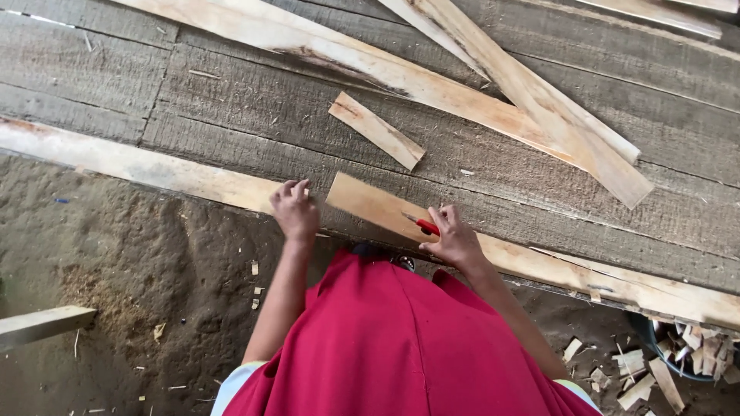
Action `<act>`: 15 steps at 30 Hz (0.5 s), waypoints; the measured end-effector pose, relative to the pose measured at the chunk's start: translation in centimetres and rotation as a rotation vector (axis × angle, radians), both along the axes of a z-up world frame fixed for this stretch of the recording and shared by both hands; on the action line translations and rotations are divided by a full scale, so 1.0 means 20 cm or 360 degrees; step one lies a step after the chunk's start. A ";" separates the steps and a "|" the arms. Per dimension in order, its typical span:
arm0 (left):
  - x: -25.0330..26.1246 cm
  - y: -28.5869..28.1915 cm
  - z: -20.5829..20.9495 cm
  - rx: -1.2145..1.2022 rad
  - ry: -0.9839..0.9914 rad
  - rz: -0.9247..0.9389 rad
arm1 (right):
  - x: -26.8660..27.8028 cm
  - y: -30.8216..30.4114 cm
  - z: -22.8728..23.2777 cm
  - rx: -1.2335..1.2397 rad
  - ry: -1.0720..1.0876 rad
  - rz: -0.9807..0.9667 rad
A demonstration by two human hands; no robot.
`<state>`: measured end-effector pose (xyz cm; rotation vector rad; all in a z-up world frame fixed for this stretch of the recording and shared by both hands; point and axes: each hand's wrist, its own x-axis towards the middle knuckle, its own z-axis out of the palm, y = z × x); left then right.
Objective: The person uses a red utility knife to cut long wooden planks into shorter pieces on a wooden workbench. They repeatedly position the planks, score the wood, and snap off sections, leaving cut pieces and wood shavings on the surface.
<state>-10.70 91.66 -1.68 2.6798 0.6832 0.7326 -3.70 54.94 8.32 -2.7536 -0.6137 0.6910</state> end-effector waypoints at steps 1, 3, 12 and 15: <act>-0.01 0.05 -0.02 0.0001 -0.0001 0.0011 | 0.00 0.01 -0.01 0.0001 -0.0001 0.0011; -0.05 0.14 -0.07 0.0065 0.0109 -0.0140 | -0.02 0.02 -0.04 0.0032 0.0049 0.0109; -0.08 0.31 -0.30 -0.0056 0.0369 -0.0274 | -0.04 0.19 0.04 -0.0002 0.0181 0.0211; -0.07 0.31 -0.22 -0.0336 0.0546 -0.0231 | -0.03 0.23 0.03 0.0027 0.0193 0.0266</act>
